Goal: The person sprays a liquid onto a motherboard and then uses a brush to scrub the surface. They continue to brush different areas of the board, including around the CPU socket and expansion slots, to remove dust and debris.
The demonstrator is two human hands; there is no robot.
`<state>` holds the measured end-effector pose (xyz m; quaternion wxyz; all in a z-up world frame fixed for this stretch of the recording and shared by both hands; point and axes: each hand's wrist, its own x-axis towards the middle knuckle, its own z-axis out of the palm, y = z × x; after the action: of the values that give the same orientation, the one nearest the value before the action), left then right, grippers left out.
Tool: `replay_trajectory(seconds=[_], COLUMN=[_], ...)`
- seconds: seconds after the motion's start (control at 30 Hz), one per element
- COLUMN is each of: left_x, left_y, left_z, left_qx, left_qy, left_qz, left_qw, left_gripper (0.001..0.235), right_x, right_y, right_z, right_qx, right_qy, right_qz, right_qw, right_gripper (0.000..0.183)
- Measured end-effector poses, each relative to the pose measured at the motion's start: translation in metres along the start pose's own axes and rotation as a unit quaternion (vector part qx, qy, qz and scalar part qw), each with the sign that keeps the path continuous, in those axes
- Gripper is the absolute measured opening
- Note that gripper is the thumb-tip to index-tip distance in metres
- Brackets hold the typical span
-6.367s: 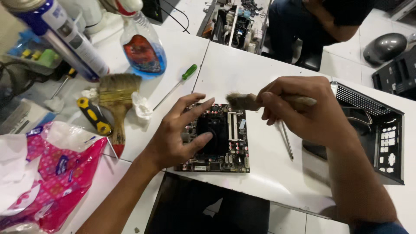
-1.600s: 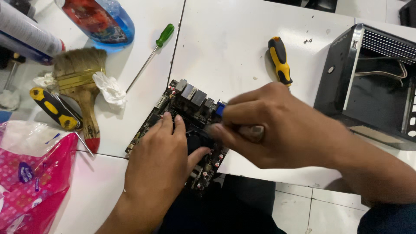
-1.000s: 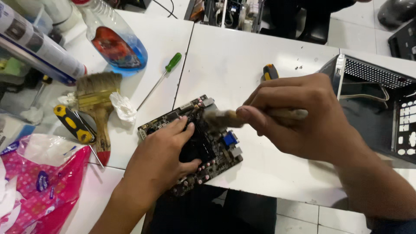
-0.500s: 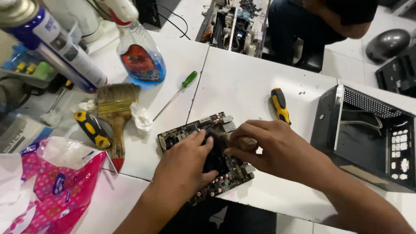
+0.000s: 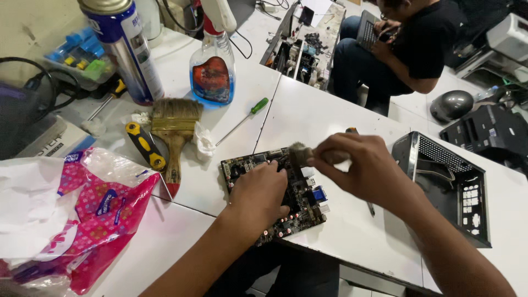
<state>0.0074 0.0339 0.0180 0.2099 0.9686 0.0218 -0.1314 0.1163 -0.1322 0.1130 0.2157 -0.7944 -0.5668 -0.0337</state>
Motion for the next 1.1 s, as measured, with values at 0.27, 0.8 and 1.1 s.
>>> replay_trajectory(seconds=[0.27, 0.8, 1.1], left_x=[0.0, -0.004, 0.002], left_y=[-0.005, -0.004, -0.007], left_z=[0.001, 0.0, 0.012], left_qx=[0.002, -0.005, 0.005], left_qy=[0.024, 0.025, 0.057], left_qz=[0.02, 0.02, 0.035], left_qw=[1.0, 0.999, 0.998], left_gripper=[0.036, 0.036, 0.039], right_x=[-0.028, -0.049, -0.06], right_y=[-0.032, -0.031, -0.052], right_z=[-0.024, 0.023, 0.008], right_qx=[0.011, 0.028, 0.047], right_qy=[-0.031, -0.135, -0.037], right_qz=[0.026, 0.005, 0.104], right_qw=[0.999, 0.99, 0.993], right_gripper=[0.01, 0.025, 0.01])
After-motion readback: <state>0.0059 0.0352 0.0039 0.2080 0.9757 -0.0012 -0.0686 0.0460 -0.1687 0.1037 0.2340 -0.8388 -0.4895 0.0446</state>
